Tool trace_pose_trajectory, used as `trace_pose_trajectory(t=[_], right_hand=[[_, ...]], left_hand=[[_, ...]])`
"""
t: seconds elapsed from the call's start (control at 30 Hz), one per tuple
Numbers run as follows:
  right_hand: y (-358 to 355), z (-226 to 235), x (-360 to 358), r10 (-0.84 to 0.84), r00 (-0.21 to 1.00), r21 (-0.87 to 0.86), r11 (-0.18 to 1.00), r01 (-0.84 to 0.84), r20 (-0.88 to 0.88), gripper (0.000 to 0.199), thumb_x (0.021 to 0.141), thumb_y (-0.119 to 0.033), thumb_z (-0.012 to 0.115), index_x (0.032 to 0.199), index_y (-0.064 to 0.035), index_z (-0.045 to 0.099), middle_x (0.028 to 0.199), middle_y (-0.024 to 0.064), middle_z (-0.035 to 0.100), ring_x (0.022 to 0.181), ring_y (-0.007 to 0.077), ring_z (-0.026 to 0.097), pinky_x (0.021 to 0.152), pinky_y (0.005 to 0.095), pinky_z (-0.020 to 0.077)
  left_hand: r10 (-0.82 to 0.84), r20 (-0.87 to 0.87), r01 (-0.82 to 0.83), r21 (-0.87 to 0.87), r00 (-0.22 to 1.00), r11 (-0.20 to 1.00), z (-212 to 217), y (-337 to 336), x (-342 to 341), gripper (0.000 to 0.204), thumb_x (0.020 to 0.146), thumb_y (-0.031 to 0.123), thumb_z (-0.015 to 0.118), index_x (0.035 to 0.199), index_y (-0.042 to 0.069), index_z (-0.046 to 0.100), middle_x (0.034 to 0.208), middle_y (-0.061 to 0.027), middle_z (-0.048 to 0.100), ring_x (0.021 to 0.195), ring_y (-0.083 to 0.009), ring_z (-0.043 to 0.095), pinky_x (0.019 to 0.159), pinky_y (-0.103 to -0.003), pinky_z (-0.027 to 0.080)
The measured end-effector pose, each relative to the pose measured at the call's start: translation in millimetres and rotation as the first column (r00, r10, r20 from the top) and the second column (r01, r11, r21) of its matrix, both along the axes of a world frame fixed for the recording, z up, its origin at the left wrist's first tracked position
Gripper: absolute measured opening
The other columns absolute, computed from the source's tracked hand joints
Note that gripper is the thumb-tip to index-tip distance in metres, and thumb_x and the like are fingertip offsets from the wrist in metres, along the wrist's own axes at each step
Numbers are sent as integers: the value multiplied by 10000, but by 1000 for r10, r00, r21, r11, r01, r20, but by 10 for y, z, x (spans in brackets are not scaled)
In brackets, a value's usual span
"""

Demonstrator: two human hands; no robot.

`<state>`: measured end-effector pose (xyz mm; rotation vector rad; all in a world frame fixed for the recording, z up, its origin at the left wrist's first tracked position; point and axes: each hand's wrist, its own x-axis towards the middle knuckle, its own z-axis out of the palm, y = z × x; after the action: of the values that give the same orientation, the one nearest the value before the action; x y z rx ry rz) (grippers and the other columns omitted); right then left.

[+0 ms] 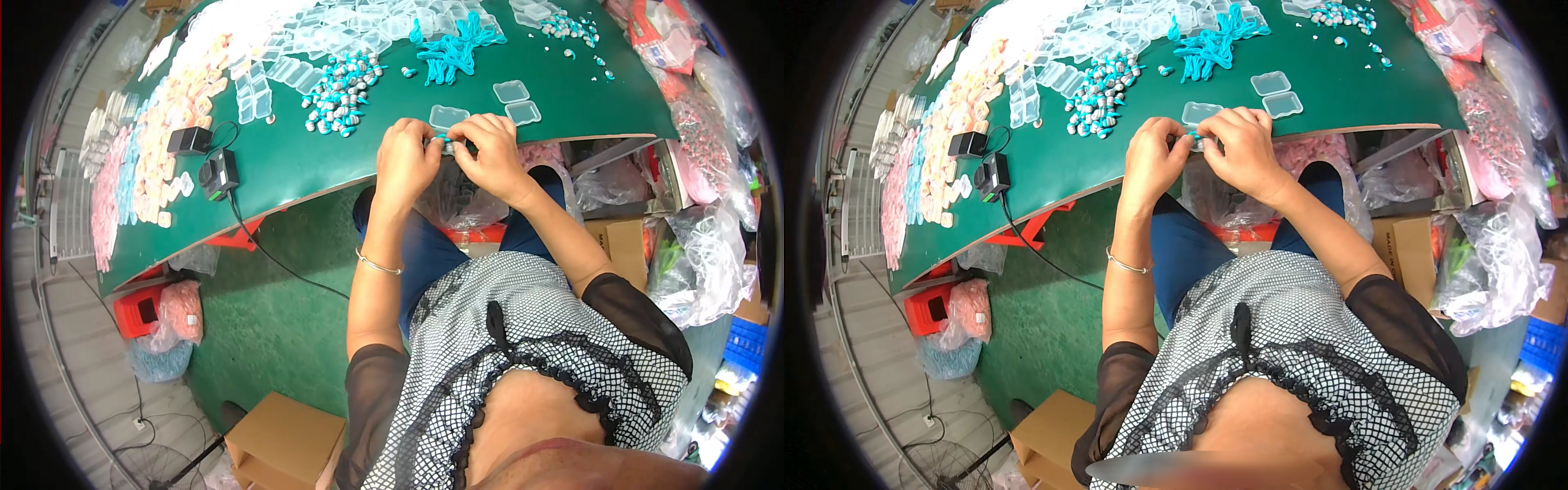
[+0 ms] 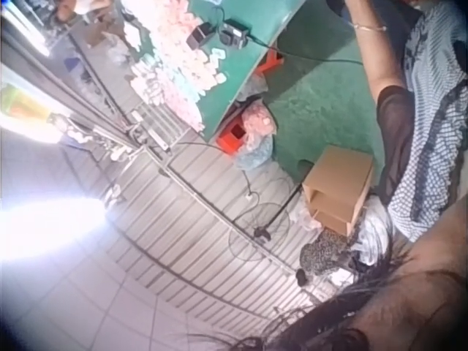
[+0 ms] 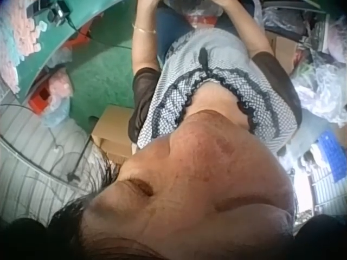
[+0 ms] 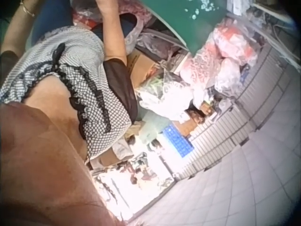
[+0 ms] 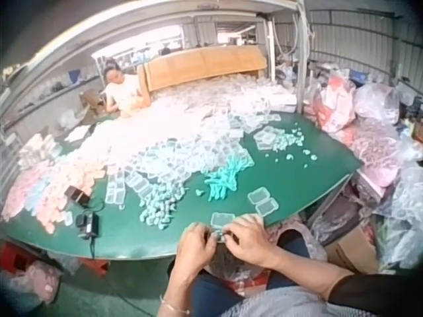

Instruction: The person is sorting and placing small blue items into clear plastic cases at a workbench.

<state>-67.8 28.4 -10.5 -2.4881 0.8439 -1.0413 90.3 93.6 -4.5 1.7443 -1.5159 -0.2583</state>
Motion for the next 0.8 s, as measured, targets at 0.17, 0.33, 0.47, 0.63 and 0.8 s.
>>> trace_pose_trajectory(t=[0.17, 0.33, 0.47, 0.63, 0.8], right_hand=[[3, 59, 5, 17, 999, -27, 999, -18, -31, 104, 771, -148, 690, 871, -138, 667, 859, -7, 617, 903, 201, 570, 898, 412, 335], [-34, 93, 15, -12, 994, -83, 997, 3, -110, 113, 778, -182, 707, 878, -140, 676, 868, -3, 620, 924, 208, 573, 918, 450, 329], [-63, 132, 44, -24, 987, -105, 994, 7, -160, 120, 785, -202, 700, 884, -137, 683, 884, 4, 633, 930, 216, 579, 918, 471, 337], [-536, 271, 49, -31, 993, -59, 998, 25, -113, 114, 813, -226, 646, 892, -161, 696, 834, 18, 662, 858, 232, 617, 853, 443, 389], [-1187, 200, 205, -221, 941, -197, 965, 173, -255, 157, 812, -231, 654, 938, -149, 697, 889, 30, 684, 917, 236, 630, 846, 457, 386]], left_hand=[[-64, 81, 65, -11, 995, 998, 47, 11, 40, 178, 789, 129, 718, 893, -2, 659, 919, -150, 639, 824, -302, 633, 714, -399, 510], [-162, -2, 162, -55, 987, 985, 86, 29, 106, 354, 771, 154, 744, 1085, 22, 648, 1000, -150, 636, 911, -318, 630, 766, -411, 522], [-184, 109, 175, 82, 977, 981, 143, 24, 93, 463, 744, 173, 769, 1164, 40, 626, 1062, -142, 619, 1005, -328, 602, 822, -418, 510], [-169, 108, 160, 86, 980, 983, 121, 17, 90, 470, 717, 185, 790, 1142, 48, 641, 1061, -128, 613, 1024, -329, 589, 849, -424, 501], [-133, 94, 127, 73, 987, 989, 96, 23, 65, 478, 697, 210, 810, 1120, 55, 652, 1052, -106, 616, 1017, -314, 592, 846, -422, 497]])
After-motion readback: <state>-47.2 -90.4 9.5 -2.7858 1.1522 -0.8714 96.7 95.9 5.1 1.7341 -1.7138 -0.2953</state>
